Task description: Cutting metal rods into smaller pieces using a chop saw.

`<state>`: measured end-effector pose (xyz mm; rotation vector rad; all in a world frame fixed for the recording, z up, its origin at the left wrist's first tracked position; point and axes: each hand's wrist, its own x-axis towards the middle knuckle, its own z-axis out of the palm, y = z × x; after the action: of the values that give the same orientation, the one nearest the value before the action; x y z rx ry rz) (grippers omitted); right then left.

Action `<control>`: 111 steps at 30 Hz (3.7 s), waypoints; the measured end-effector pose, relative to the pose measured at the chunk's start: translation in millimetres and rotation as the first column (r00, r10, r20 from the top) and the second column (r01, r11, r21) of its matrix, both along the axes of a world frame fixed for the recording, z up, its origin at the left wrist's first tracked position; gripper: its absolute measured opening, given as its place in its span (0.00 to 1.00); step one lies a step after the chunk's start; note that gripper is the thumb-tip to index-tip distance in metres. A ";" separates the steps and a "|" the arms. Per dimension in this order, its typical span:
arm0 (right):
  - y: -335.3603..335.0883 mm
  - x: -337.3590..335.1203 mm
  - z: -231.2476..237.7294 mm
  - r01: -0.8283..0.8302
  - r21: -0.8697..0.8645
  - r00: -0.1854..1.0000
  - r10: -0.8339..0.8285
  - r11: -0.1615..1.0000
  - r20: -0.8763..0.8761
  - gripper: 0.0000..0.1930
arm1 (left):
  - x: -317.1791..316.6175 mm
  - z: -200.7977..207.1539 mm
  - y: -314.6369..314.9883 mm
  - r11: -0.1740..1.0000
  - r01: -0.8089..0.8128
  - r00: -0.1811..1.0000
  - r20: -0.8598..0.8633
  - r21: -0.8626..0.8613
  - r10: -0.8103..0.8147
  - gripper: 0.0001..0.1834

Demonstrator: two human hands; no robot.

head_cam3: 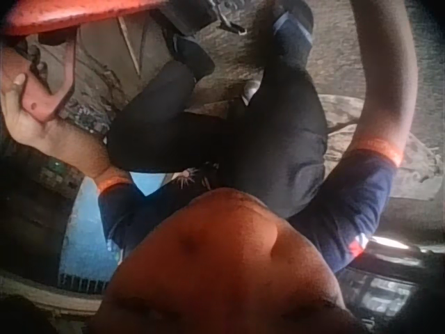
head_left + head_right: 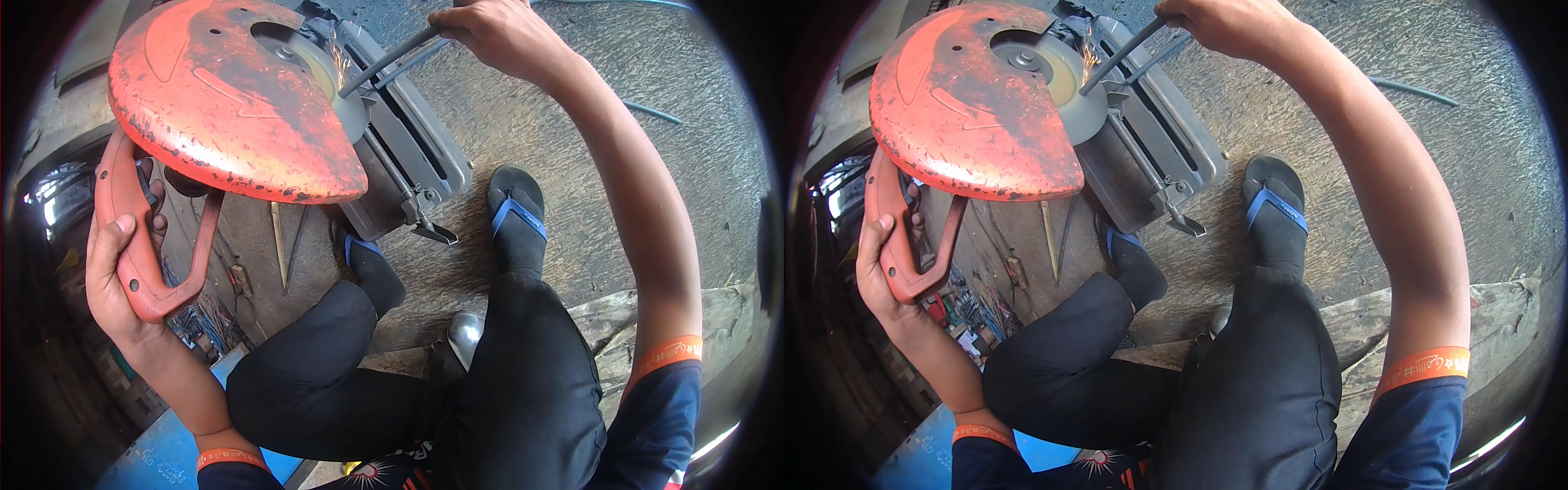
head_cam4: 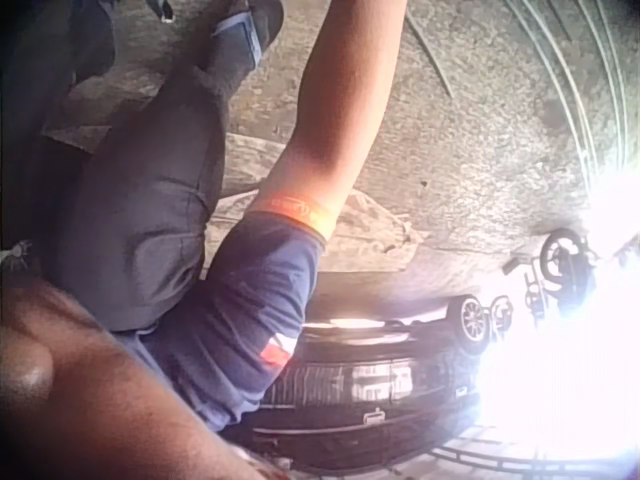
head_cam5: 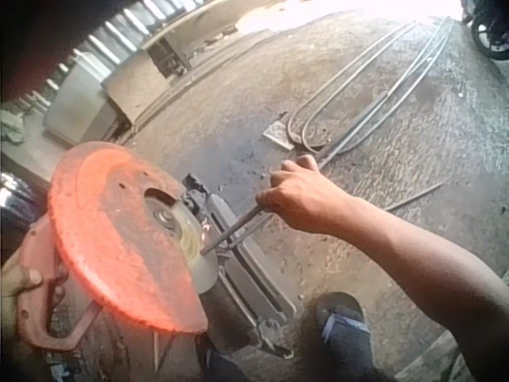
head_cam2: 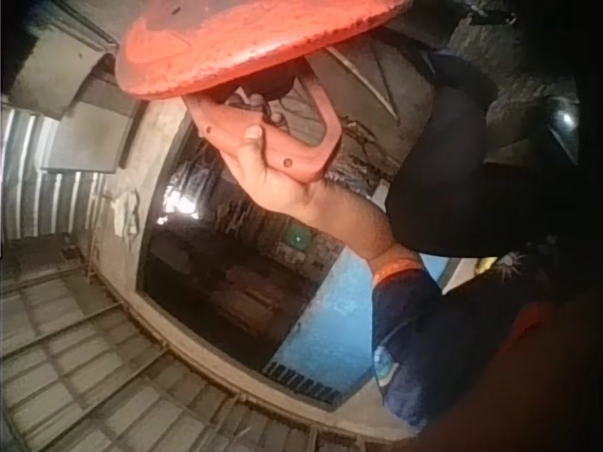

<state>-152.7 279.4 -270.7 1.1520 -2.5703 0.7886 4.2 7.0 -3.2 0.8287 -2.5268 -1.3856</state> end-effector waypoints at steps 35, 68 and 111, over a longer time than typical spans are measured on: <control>-1.0 129.9 -51.2 0.392 -0.245 -0.056 0.289 0.887 0.956 0.26 | 0.3 0.9 -8.9 0.997 0.071 0.997 0.016 0.014 -0.071 0.32; -24.5 150.6 -56.4 0.262 -0.346 0.740 0.042 0.901 0.671 0.11 | 1.3 -1.5 0.0 0.999 0.034 0.999 -0.015 0.007 -0.034 0.33; 13.5 1.8 -0.3 -0.078 0.039 0.987 0.083 0.996 -0.140 0.16 | -0.6 -1.9 2.7 1.000 0.004 0.999 -0.036 0.022 -0.003 0.30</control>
<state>-150.9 292.9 -271.0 1.2800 -2.4432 0.6572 3.5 9.7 -5.1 0.7964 -2.4920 -1.4191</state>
